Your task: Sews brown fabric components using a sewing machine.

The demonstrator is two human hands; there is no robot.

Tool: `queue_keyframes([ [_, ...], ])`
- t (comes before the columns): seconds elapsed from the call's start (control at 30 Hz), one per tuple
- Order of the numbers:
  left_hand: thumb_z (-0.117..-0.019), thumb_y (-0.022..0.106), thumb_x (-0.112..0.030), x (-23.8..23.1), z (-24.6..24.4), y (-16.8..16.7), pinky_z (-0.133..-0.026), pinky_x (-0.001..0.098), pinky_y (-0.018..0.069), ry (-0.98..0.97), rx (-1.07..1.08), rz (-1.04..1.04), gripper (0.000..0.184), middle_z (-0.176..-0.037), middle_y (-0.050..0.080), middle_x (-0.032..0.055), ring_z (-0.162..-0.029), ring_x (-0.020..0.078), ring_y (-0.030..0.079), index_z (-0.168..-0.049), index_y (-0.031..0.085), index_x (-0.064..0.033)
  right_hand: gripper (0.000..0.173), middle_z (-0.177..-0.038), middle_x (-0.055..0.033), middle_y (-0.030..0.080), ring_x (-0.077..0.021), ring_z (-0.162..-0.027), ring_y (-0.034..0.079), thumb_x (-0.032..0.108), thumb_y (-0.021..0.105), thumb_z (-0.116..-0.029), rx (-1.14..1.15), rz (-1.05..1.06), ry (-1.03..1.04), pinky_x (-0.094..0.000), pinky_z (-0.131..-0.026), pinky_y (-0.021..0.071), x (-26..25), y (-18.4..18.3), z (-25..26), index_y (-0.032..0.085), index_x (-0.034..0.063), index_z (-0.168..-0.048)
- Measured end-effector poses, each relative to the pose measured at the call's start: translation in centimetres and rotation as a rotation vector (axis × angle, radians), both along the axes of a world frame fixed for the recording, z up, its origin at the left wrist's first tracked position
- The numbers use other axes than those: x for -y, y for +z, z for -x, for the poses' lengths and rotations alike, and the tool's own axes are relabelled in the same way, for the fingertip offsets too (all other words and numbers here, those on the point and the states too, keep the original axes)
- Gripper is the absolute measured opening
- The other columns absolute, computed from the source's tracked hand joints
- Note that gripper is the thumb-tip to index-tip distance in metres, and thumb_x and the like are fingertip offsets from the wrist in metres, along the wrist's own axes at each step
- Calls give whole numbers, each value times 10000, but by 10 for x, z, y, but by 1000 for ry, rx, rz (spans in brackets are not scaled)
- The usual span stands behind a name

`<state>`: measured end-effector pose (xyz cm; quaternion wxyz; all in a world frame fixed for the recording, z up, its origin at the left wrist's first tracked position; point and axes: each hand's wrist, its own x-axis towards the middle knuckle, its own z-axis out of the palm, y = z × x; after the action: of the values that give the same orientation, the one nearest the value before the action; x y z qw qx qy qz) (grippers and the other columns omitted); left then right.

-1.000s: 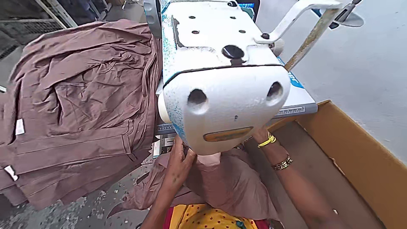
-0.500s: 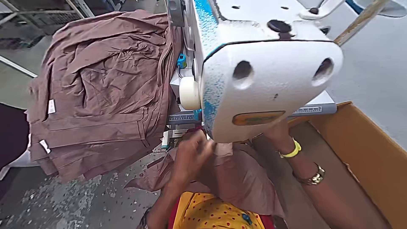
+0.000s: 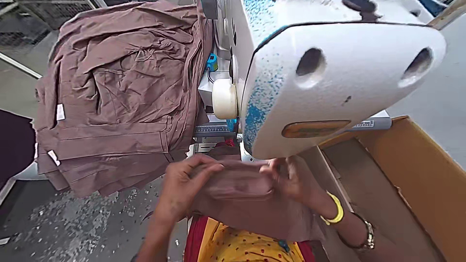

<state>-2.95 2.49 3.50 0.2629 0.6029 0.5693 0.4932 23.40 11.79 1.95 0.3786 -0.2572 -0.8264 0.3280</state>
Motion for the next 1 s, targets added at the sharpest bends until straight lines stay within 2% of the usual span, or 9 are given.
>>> queue_keyframes([
  [0.07, -920, 722, -346, -4, 27, -8, -709, 132, 538, 133, -48, 93, 183, -874, 724, -124, -774, -63, 651, -935, 750, -165, 303, -824, -22, 660, -86, -807, 606, 332, 636, -990, 69, 27, -159, -349, -842, 464, -14, -1, -1, 619, 33, -1034],
  [0.17, -901, 731, -330, -4, 47, -20, -691, 130, 528, 226, -48, 190, 181, -860, 717, -115, -754, -62, 646, -946, 744, -155, 328, -769, 49, 595, 27, -710, 545, 335, 721, -895, 142, 162, -239, -183, -686, 474, -27, 3, 11, 630, 36, -995],
  [0.23, -906, 729, -300, 0, 50, -26, -696, 129, 533, 226, 14, 215, 163, -862, 716, -109, -759, -55, 648, -937, 741, -140, 344, -760, 54, 587, 20, -706, 545, 315, 754, -854, 189, 264, -257, -198, -671, 472, -29, 11, 19, 634, 27, -997],
  [0.47, -918, 722, -311, -9, 36, -27, -689, 138, 529, 197, 50, 182, 163, -855, 708, -110, -754, -45, 643, -934, 744, -150, 156, -775, 156, 576, 127, -708, 537, 127, 655, -928, 30, 374, -157, -96, -679, 476, -39, 16, -3, 583, 67, -1053],
  [0.67, -917, 709, -365, -24, 25, -23, -701, 113, 510, 139, -63, 148, 200, -861, 697, -137, -769, -93, 622, -940, 746, -169, 226, -685, 140, 499, 98, -591, 454, 286, 645, -978, 113, 235, -237, -117, -587, 420, -45, 1, -29, 597, 73, -1037],
  [0.73, -917, 687, -421, -24, 23, -29, -687, 169, 506, 188, -201, 149, 256, -839, 700, -122, -743, -71, 617, -931, 745, -173, 273, -663, 105, 492, 42, -572, 443, 312, 632, -988, 242, 222, -333, -178, -575, 414, -54, -1, -42, 626, 52, -1073],
  [0.87, -985, 568, -384, -30, 0, -41, -818, 554, 536, 167, -461, 9, 389, -1007, 718, 154, -953, 328, 696, -1077, 739, -47, 242, -875, -188, 709, -350, -829, 690, 177, 596, -1014, 475, 12, -619, -559, -759, 522, -78, 0, -58, 717, -13, -1103],
  [0.93, -1048, 463, -431, -35, -14, -40, -1034, 421, 488, 7, -319, 39, 515, -1280, 657, 146, -1209, 219, 617, -1315, 633, -25, 204, -962, -244, 712, -442, -921, 697, 113, 616, -989, 447, -199, -675, -604, -795, 538, -85, -2, -52, 744, -24, -1068],
  [1.0, -1057, 441, -448, -39, -31, -35, -1034, 259, 475, -89, -83, 159, 600, -1338, 596, 107, -1195, 63, 581, -1439, 489, 13, 221, -952, -243, 669, -444, -896, 672, 139, 629, -991, 459, -338, -647, -577, -740, 542, -93, -5, -45, 747, -8, -1106],
])
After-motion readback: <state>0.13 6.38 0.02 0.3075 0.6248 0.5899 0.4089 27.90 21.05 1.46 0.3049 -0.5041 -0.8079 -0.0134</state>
